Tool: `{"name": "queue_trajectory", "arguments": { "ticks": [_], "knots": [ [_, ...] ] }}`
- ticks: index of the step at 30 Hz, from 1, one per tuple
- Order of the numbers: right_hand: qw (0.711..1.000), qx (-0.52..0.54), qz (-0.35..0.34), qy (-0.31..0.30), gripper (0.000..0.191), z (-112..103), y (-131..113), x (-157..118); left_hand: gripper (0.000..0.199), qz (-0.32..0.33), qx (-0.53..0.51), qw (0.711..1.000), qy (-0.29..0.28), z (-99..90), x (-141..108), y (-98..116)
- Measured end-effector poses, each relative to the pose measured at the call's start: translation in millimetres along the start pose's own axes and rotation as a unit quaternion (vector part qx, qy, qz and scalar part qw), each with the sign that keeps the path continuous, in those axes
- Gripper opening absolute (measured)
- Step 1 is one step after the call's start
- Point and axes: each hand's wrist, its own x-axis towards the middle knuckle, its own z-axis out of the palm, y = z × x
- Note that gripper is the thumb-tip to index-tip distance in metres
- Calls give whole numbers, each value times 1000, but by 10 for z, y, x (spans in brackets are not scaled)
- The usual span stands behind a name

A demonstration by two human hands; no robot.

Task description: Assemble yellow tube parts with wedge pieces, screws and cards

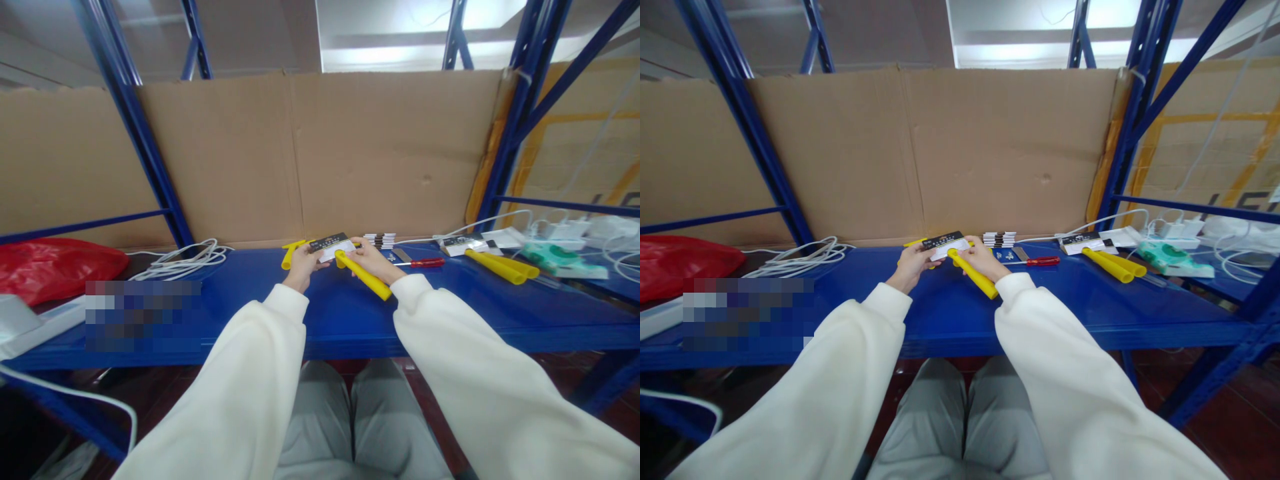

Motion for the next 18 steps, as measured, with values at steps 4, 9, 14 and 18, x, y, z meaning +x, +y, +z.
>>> {"name": "queue_trajectory", "arguments": {
  "ticks": [4,9,14,18],
  "knots": [
    [1000,-20,1,-9,40,8,1,3,19,3,4,1000,8,14,-34,20],
    [998,-18,3,-60,35,-1,24,-30,21,3,31,1000,-3,-9,-23,16],
    [995,-46,-27,-83,28,2,80,-16,29,4,52,999,2,-17,-9,5],
    [994,-47,-31,-93,26,16,84,0,48,5,60,998,15,-9,-17,-13]
  ]
}}
